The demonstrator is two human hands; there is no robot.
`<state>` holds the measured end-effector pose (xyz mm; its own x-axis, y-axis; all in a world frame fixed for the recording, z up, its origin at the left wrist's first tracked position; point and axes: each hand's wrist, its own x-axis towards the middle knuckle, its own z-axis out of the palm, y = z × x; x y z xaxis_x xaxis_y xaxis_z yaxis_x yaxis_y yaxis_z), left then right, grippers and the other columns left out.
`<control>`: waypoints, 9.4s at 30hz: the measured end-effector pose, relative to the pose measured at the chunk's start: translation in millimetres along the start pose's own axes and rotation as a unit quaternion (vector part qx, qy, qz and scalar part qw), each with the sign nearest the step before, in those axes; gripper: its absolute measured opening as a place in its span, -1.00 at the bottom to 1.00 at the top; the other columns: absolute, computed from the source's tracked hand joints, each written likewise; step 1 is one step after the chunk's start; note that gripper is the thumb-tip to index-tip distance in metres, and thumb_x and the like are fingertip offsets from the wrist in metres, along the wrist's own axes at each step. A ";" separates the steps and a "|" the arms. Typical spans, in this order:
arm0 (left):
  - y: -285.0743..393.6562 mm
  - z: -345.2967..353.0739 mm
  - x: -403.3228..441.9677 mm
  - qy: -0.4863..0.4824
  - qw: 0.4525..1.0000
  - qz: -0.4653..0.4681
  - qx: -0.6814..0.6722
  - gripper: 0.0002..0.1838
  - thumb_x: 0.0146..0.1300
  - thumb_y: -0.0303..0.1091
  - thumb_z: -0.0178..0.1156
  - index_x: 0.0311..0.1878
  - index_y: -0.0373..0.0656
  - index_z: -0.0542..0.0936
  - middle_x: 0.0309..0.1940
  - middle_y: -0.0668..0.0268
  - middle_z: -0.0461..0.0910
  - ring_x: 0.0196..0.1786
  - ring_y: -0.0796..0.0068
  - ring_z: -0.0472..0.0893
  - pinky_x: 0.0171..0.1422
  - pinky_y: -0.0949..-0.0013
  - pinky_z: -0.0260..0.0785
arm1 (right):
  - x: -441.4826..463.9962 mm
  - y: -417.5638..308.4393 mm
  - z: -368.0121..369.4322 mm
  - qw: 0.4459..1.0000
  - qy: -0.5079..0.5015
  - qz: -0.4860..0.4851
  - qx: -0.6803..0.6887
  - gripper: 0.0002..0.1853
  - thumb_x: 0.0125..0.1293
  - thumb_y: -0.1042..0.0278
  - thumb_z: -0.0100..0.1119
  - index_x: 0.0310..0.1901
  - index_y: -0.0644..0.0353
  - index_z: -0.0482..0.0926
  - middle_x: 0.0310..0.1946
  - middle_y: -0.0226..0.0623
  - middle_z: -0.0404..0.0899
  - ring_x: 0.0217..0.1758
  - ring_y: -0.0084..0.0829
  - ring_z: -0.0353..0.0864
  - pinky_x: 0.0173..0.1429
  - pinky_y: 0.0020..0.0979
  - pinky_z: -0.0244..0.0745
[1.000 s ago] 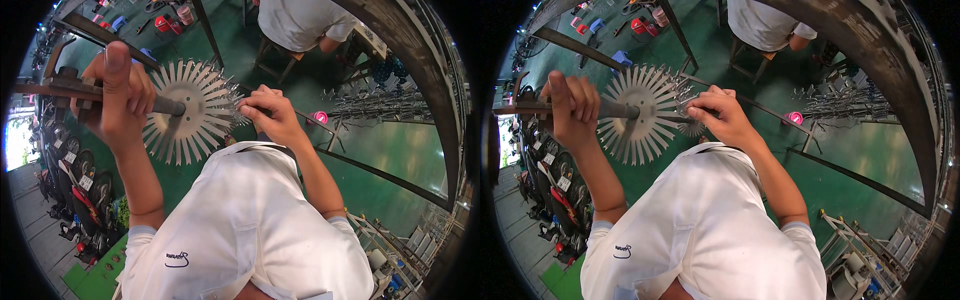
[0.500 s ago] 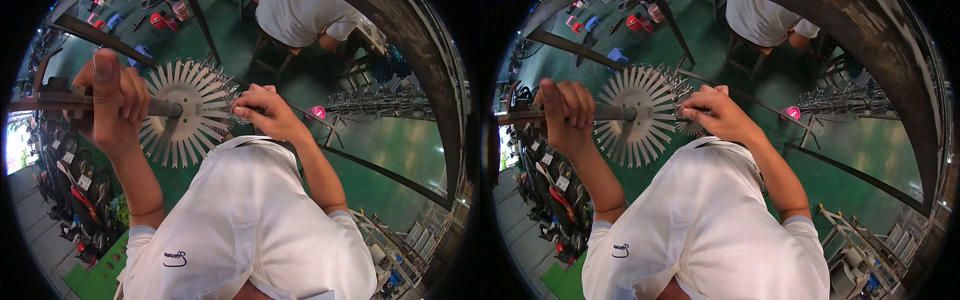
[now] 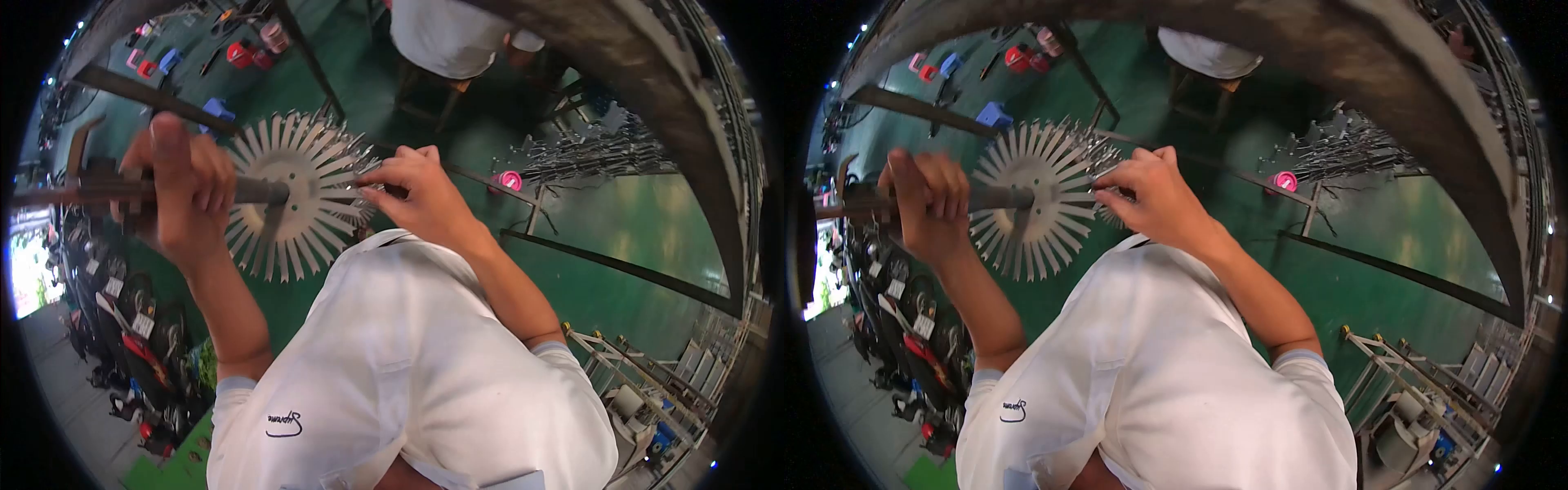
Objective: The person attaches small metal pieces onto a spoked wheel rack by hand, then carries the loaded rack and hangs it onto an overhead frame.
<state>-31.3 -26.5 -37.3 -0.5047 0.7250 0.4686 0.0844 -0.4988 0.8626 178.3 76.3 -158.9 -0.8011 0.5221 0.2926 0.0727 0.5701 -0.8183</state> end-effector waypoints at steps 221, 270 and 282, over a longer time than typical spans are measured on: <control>18.7 19.5 2.4 0.108 0.989 0.060 0.081 -0.53 0.52 -0.22 0.17 -0.57 -0.08 0.33 -0.79 0.43 0.20 -0.79 0.67 0.13 -0.69 0.50 -0.02 | -17.8 -7.5 9.9 0.997 0.003 0.006 0.078 -0.89 0.30 0.35 0.37 -0.22 0.16 0.73 -0.48 -0.46 0.52 -0.33 -0.45 0.36 -0.06 -0.37 0.14; 16.4 13.3 2.7 0.146 0.985 0.061 0.066 -0.55 0.48 -0.37 0.21 -0.59 -0.10 0.32 -0.78 0.46 0.18 -0.77 0.68 0.12 -0.68 0.51 -0.09 | -80.5 -68.8 -305.6 0.501 0.729 -0.007 -0.466 -0.81 0.32 0.30 0.35 -0.26 0.29 0.74 -0.53 -0.26 0.57 -0.44 -0.32 0.50 -0.33 -0.30 0.41; 8.8 5.9 1.0 0.133 0.988 0.033 0.075 -0.51 0.48 -0.33 0.21 -0.63 -0.09 0.30 -0.79 0.43 0.20 -0.77 0.66 0.14 -0.67 0.51 -0.05 | -108.8 -64.1 -230.1 0.647 0.719 0.046 -0.250 -0.77 0.27 0.39 0.45 -0.17 0.38 0.68 -0.28 -0.37 0.61 -0.16 -0.48 0.58 0.00 -0.40 0.51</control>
<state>-25.9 -27.3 -28.1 -0.6994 0.5336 0.4755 0.2415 -0.4497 0.8599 397.4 128.9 -24.4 0.5745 0.4143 0.7059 0.5524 0.4401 -0.7080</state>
